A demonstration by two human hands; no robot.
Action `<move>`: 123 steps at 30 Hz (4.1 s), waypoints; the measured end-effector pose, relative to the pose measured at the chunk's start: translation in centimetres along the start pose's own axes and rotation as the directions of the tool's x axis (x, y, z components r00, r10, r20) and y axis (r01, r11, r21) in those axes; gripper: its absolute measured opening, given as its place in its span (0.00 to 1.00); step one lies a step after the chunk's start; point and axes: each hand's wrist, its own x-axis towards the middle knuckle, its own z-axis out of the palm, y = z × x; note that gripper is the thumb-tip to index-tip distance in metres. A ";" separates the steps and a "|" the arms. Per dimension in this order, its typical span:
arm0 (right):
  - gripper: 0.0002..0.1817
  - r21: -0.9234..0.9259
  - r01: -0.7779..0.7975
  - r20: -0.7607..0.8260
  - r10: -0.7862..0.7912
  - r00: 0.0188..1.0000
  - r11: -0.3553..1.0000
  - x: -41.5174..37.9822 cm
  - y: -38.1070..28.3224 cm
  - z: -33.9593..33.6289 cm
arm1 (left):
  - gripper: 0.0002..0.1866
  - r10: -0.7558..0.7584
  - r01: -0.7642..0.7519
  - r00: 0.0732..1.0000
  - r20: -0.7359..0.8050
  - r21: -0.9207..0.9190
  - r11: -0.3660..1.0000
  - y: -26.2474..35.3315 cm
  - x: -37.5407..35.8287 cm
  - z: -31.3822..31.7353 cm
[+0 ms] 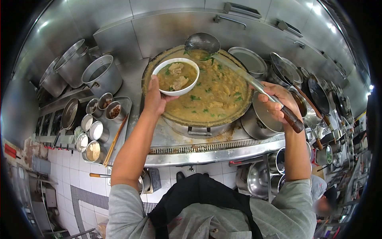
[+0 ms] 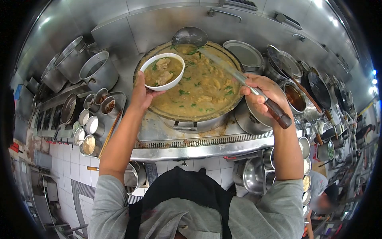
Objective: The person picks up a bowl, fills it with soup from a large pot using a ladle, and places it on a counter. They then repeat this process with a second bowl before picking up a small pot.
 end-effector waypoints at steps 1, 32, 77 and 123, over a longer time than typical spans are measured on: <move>0.18 -0.027 0.000 0.001 0.000 1.000 1.000 0.3 0.0 -0.6 | 0.32 0.000 0.000 1.000 -0.003 0.020 1.000 0.3 -0.1 -0.2; 0.32 -0.864 -0.071 -0.197 -0.205 0.959 0.499 4.4 4.2 -4.2 | 0.38 -0.060 0.081 0.988 -0.142 0.143 0.986 4.9 -5.7 -1.4; 0.06 -0.104 -0.003 -0.146 -0.013 0.989 0.995 6.2 -0.1 -6.7 | 0.31 -0.074 0.085 0.991 -0.109 0.098 0.992 2.2 -2.1 -2.5; 0.22 -0.848 -0.065 -0.231 -0.258 0.938 0.526 6.1 3.8 -6.5 | 0.32 -0.014 0.030 0.993 -0.120 0.130 0.991 3.6 -4.1 -2.0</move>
